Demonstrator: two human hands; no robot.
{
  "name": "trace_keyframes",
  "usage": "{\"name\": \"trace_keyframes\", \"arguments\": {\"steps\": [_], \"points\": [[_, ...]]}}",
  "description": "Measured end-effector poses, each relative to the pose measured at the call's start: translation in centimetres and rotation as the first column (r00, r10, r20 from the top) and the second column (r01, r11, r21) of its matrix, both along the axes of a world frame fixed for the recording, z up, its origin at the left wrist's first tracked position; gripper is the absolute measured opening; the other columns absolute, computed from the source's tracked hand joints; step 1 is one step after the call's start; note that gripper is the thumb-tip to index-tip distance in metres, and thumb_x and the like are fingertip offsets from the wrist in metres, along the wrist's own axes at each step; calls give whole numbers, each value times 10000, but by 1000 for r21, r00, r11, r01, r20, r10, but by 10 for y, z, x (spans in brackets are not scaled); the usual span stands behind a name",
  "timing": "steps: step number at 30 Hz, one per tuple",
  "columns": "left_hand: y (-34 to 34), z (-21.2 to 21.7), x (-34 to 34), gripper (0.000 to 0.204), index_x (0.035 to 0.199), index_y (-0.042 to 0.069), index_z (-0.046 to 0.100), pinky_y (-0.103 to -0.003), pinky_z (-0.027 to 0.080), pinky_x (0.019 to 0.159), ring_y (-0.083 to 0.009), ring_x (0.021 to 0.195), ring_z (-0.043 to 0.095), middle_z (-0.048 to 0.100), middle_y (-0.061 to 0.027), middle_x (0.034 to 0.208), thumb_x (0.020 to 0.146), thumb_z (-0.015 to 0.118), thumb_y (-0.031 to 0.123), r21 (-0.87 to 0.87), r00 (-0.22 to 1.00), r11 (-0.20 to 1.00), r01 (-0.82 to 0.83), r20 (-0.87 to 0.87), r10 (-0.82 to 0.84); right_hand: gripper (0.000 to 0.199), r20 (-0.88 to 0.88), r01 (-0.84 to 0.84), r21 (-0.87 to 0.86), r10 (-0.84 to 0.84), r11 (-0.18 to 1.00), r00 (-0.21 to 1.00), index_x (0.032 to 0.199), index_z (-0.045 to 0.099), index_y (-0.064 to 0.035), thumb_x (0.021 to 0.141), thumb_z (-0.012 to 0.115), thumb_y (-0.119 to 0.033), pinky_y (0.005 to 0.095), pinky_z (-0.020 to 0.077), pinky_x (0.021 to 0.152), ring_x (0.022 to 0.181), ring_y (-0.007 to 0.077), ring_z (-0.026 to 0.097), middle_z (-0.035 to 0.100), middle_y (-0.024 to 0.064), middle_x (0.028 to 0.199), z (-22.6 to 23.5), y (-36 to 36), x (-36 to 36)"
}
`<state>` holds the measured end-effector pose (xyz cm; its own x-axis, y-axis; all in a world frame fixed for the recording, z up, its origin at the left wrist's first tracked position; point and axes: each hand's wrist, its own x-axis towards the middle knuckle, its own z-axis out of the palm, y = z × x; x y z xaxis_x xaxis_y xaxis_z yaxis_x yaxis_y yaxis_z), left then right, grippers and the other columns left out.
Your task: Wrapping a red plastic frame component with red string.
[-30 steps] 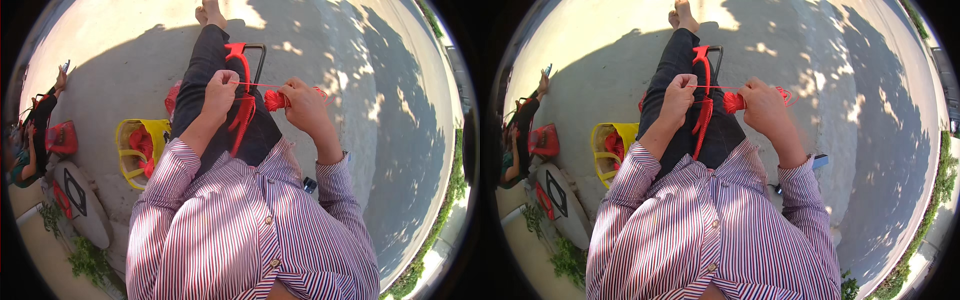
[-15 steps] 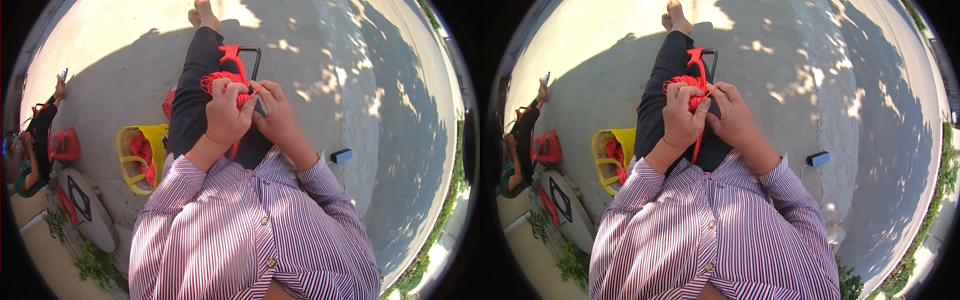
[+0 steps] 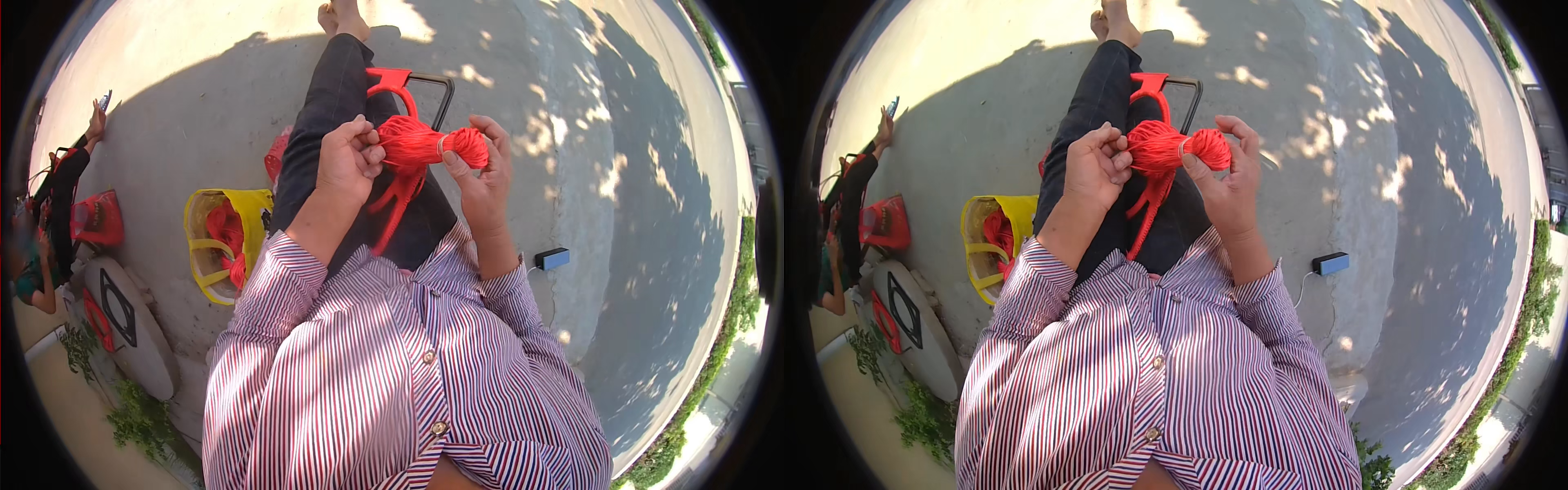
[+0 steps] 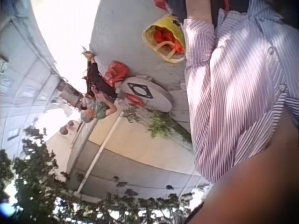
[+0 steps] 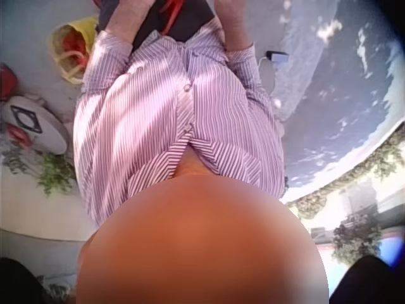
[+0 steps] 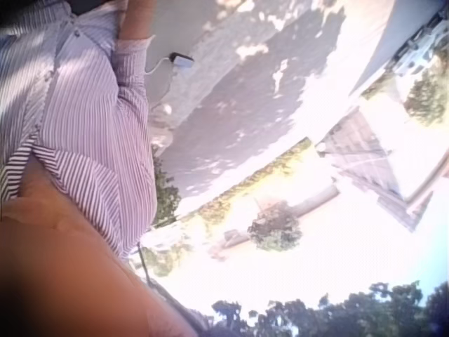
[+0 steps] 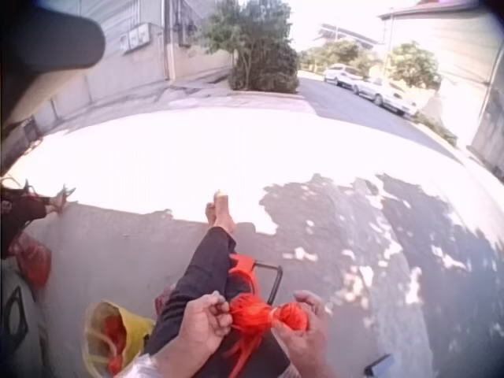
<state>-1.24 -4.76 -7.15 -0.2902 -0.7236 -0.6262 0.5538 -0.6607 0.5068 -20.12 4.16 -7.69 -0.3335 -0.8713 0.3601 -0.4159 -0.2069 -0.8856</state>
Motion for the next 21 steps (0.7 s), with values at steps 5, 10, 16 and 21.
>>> {"name": "trace_keyframes", "arguments": {"steps": [5,10,16,21], "points": [[0,11,-8,178,843,90,616,-282,333,470,-162,563,504,623,-43,793,854,589,265,138,992,986,-97,-64,107,316,764,6,72,-59,997,643,1127,612,-81,860,709,-221,374,445,966,1048,217,593,642,62,1014,-11,-17,-8],[-2,6,-4,239,884,71,613,-291,360,499,-192,622,535,628,-66,815,853,585,306,84,982,989,-121,-138,132,210,999,-117,9,-5,993,31,1029,603,-82,911,626,-254,379,467,915,1006,229,612,658,78,1003,-15,-15,-6],[22,40,-19,260,971,49,626,-269,368,511,-180,687,546,620,-75,896,876,565,283,-242,959,945,222,-123,-257,138,888,126,17,-73,992,455,971,612,-33,907,635,-153,325,478,884,901,178,633,655,69,978,-19,-33,-20],[-12,20,-10,288,981,33,616,-272,360,503,-191,667,526,602,-83,861,870,548,290,-69,953,995,-74,-299,51,205,977,54,-47,35,997,208,1030,634,-11,925,604,-184,384,519,878,911,219,648,674,87,980,-22,-48,-31]]}}
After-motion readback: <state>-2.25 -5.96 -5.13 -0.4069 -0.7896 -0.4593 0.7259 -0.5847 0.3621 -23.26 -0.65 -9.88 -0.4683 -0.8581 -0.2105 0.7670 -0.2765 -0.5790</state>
